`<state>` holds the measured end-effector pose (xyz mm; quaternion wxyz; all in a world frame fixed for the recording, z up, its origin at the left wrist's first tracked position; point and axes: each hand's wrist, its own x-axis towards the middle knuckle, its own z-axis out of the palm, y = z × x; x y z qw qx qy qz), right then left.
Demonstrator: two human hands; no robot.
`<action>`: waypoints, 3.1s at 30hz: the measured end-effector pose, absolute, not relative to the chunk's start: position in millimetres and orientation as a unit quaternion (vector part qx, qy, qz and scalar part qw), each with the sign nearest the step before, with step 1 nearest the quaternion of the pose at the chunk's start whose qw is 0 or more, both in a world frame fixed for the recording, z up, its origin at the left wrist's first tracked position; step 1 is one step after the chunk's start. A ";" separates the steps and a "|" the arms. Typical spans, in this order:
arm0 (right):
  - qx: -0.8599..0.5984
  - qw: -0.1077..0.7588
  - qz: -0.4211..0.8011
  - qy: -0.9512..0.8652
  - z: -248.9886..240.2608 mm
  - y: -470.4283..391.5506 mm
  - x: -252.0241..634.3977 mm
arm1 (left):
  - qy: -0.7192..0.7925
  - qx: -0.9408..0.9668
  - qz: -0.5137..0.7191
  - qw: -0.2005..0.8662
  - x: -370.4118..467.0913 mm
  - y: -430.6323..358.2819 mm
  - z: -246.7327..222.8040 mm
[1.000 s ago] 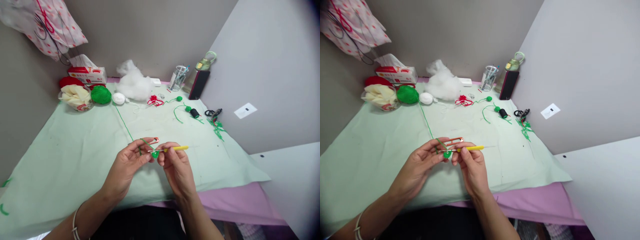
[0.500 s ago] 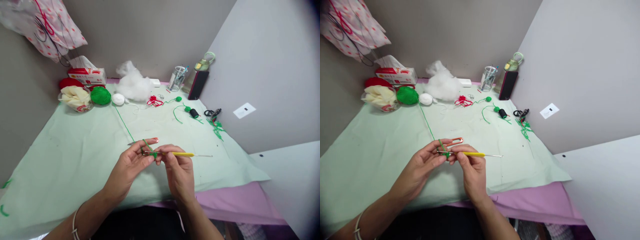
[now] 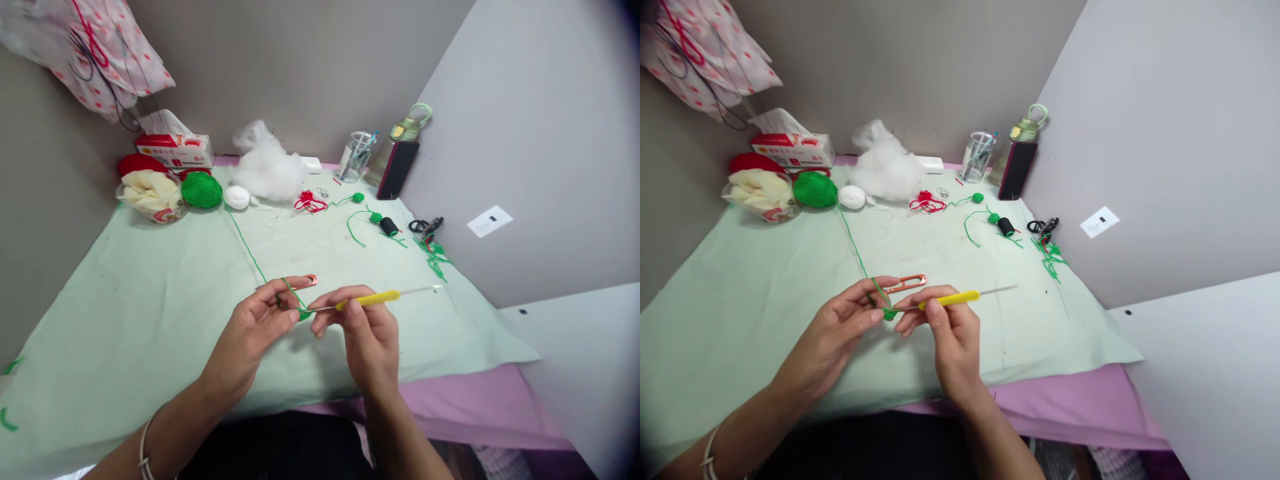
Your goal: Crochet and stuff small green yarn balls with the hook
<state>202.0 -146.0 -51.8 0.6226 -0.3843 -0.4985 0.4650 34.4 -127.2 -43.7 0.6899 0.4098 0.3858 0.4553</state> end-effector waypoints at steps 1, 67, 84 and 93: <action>-0.399 0.611 0.410 -0.547 -52.3 -148.4 202.6 | 0.385 0.407 0.464 0.687 35.0 -127.6 -43.4; -0.346 0.655 0.463 -0.488 -61.4 -142.6 192.1 | 0.342 0.328 0.448 0.759 45.8 -132.7 -39.9; -0.405 0.523 0.054 -0.748 -59.9 -153.4 198.0 | 0.344 0.282 0.437 0.782 39.4 -128.3 -41.8; -0.423 0.590 0.201 -0.657 -60.2 -147.6 191.8 | 0.355 0.317 0.464 0.747 45.8 -130.5 -41.8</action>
